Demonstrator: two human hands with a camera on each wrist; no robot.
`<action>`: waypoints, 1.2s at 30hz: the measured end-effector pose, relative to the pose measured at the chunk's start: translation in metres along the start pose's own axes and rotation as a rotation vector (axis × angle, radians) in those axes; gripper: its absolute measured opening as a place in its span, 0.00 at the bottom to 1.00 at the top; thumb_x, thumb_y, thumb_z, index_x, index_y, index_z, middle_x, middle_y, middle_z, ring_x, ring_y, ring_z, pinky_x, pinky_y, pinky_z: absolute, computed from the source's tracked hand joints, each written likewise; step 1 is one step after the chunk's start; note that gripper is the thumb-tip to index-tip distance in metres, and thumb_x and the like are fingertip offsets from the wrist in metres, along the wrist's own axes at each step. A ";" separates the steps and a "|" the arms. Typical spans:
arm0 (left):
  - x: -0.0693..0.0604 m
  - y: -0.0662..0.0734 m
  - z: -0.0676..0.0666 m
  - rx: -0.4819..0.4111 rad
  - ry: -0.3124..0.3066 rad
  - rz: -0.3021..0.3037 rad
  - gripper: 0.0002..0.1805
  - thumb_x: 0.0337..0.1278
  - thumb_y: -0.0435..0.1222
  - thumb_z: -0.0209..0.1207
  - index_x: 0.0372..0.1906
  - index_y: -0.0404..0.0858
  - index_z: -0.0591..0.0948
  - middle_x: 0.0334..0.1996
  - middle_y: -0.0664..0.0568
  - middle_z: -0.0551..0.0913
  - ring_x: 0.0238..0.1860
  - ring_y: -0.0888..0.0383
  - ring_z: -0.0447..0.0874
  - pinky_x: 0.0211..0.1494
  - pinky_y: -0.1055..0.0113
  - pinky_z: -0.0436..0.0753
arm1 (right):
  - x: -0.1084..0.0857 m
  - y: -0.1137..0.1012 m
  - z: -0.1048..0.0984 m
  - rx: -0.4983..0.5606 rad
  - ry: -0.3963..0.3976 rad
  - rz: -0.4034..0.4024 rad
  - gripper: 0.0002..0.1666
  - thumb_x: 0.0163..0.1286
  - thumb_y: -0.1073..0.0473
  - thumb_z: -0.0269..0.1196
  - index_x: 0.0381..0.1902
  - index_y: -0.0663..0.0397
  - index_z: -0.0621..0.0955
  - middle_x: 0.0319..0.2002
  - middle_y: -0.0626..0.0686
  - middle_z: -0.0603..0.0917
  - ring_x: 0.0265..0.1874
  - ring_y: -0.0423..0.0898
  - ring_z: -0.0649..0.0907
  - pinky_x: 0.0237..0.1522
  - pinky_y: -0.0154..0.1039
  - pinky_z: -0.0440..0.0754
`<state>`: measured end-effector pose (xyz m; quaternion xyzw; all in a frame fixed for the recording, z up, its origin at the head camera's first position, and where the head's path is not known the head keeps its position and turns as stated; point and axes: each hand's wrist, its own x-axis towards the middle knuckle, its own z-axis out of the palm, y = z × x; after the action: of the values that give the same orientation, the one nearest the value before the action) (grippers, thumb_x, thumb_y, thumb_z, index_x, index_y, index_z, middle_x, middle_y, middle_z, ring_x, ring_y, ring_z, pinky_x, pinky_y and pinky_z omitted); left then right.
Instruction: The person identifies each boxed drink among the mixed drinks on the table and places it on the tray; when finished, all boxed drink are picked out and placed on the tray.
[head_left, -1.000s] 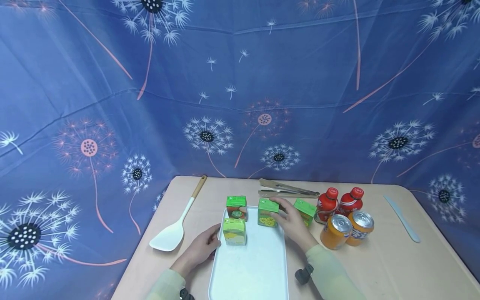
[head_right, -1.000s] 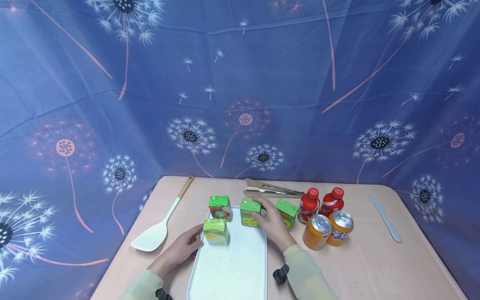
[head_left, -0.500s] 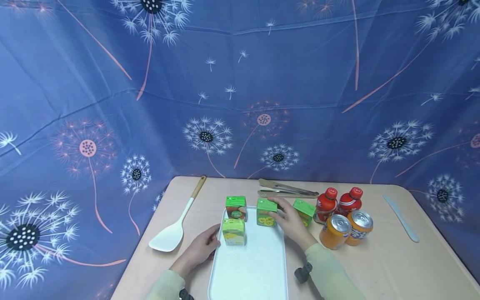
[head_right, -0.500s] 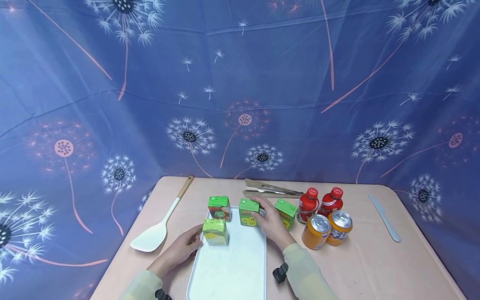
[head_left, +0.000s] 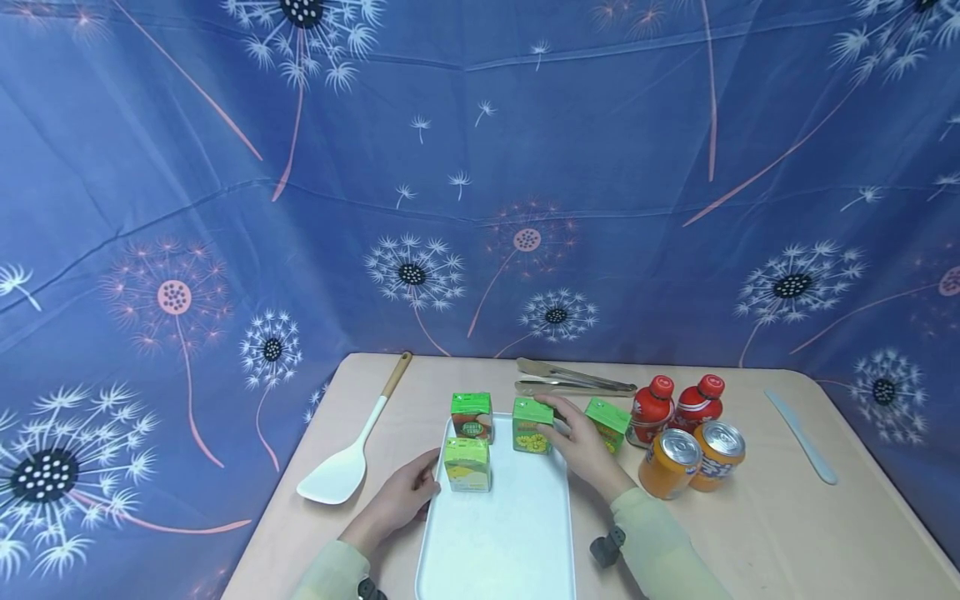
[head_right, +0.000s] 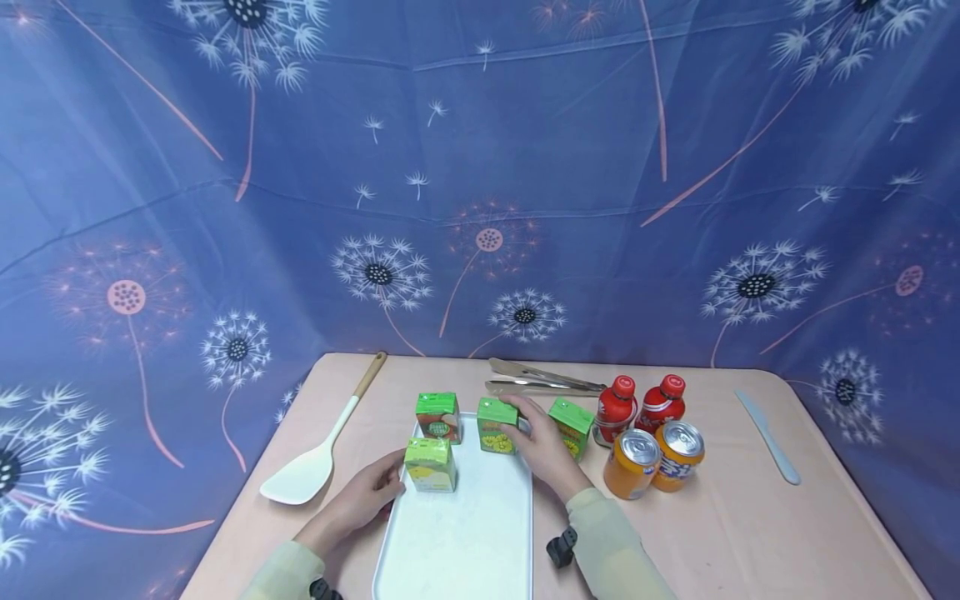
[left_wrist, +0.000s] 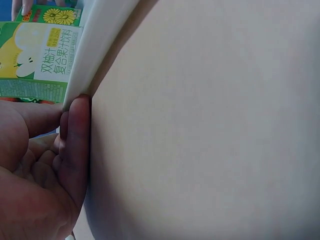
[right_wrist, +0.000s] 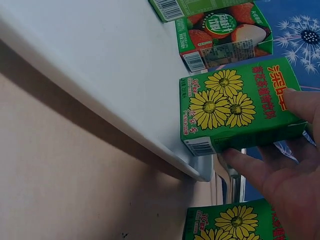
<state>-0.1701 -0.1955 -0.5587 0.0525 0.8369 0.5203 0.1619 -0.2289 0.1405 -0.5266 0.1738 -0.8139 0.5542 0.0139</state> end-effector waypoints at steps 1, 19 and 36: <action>0.000 0.000 0.000 0.001 0.000 0.000 0.33 0.77 0.34 0.56 0.81 0.36 0.63 0.37 0.48 0.74 0.40 0.53 0.80 0.33 0.59 0.89 | 0.000 0.000 0.000 -0.005 0.000 -0.002 0.30 0.77 0.61 0.65 0.74 0.54 0.73 0.73 0.60 0.71 0.75 0.59 0.67 0.72 0.61 0.68; -0.001 0.002 0.000 0.015 -0.001 0.012 0.32 0.77 0.33 0.56 0.81 0.36 0.63 0.35 0.49 0.74 0.36 0.54 0.80 0.30 0.61 0.87 | -0.013 -0.020 -0.019 -0.212 0.015 -0.092 0.30 0.75 0.61 0.67 0.72 0.51 0.76 0.73 0.55 0.72 0.71 0.57 0.73 0.64 0.53 0.78; 0.000 0.002 0.000 0.011 -0.001 -0.001 0.33 0.77 0.33 0.56 0.81 0.36 0.63 0.35 0.49 0.73 0.34 0.55 0.79 0.30 0.63 0.87 | -0.045 -0.032 -0.060 -0.403 0.297 -0.091 0.29 0.69 0.66 0.72 0.67 0.51 0.80 0.66 0.53 0.78 0.62 0.56 0.80 0.54 0.57 0.85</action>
<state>-0.1701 -0.1951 -0.5569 0.0533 0.8397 0.5155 0.1624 -0.1871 0.1966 -0.4840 0.1207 -0.8883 0.3993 0.1924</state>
